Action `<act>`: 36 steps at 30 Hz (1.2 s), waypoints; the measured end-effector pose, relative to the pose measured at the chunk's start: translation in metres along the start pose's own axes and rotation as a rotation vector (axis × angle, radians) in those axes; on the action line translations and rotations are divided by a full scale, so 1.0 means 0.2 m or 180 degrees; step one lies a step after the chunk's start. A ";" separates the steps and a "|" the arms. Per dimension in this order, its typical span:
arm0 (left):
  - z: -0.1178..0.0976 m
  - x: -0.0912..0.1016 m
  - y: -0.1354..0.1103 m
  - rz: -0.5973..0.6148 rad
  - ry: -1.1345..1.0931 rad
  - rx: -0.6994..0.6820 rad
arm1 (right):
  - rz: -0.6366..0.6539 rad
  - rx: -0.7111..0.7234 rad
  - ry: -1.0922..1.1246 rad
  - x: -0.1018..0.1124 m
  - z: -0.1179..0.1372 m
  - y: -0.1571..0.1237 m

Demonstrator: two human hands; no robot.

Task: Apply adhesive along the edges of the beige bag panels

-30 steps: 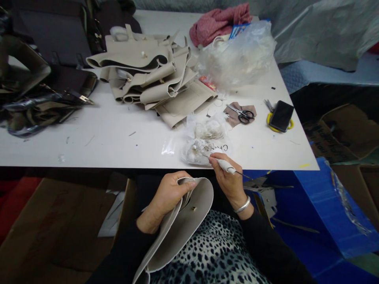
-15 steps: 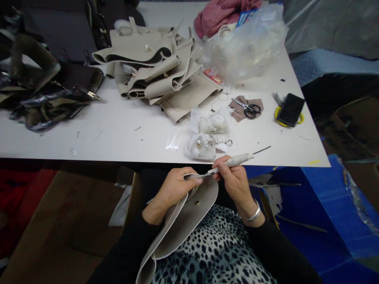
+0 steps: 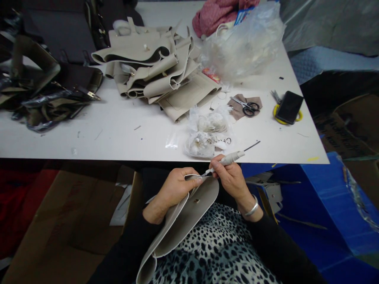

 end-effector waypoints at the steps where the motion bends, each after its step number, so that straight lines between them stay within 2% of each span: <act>1: -0.01 0.00 0.00 0.0017 -0.0004 -0.0031 | 0.0082 0.0037 -0.0055 -0.01 0.01 0.01; 6: -0.01 -0.03 0.00 0.0137 0.0015 -0.0085 | 0.0528 0.0088 -0.0134 -0.03 0.06 0.05; 10: -0.01 -0.04 0.00 0.0218 -0.0106 -0.0076 | 0.0762 0.0008 0.0334 -0.06 0.05 0.03; 12: -0.01 -0.03 -0.01 0.0187 -0.0196 -0.0052 | 0.0592 -0.0039 0.0590 -0.06 0.01 0.03; 16: 0.02 0.01 -0.02 -0.0007 -0.0490 0.0144 | -0.0578 -0.0067 0.0887 0.06 -0.06 0.03; 18: 0.05 0.05 -0.02 -0.0218 -0.0755 0.0273 | -0.1110 0.0029 0.0716 0.12 -0.07 0.03; 20: 0.08 0.10 -0.01 -0.0500 -0.1064 0.0423 | -0.1386 0.0216 0.0317 0.15 -0.04 0.04; 23: 0.12 0.14 -0.01 -0.0767 -0.1513 0.0673 | -0.1410 0.0484 -0.0160 0.16 -0.01 0.06; 27: 0.14 0.15 -0.02 -0.0777 -0.1816 0.0836 | -0.1302 0.0592 -0.0220 0.14 -0.02 0.07; 31: 0.13 0.17 -0.02 -0.0840 -0.1805 0.0699 | -0.1256 0.0542 -0.0245 0.13 -0.04 0.07; 36: 0.12 0.18 -0.03 -0.0804 -0.1773 0.0565 | -0.1107 0.0702 -0.0461 0.12 0.00 0.08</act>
Point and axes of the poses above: each hand's wrist, its own y-axis towards the middle knuckle, its own x-axis out of the back of the hand, z = x × y, the point moved 9 cm from there along y, towards the middle knuckle, and after that the axes turned 5 degrees about -z, right-handed, at the moved point
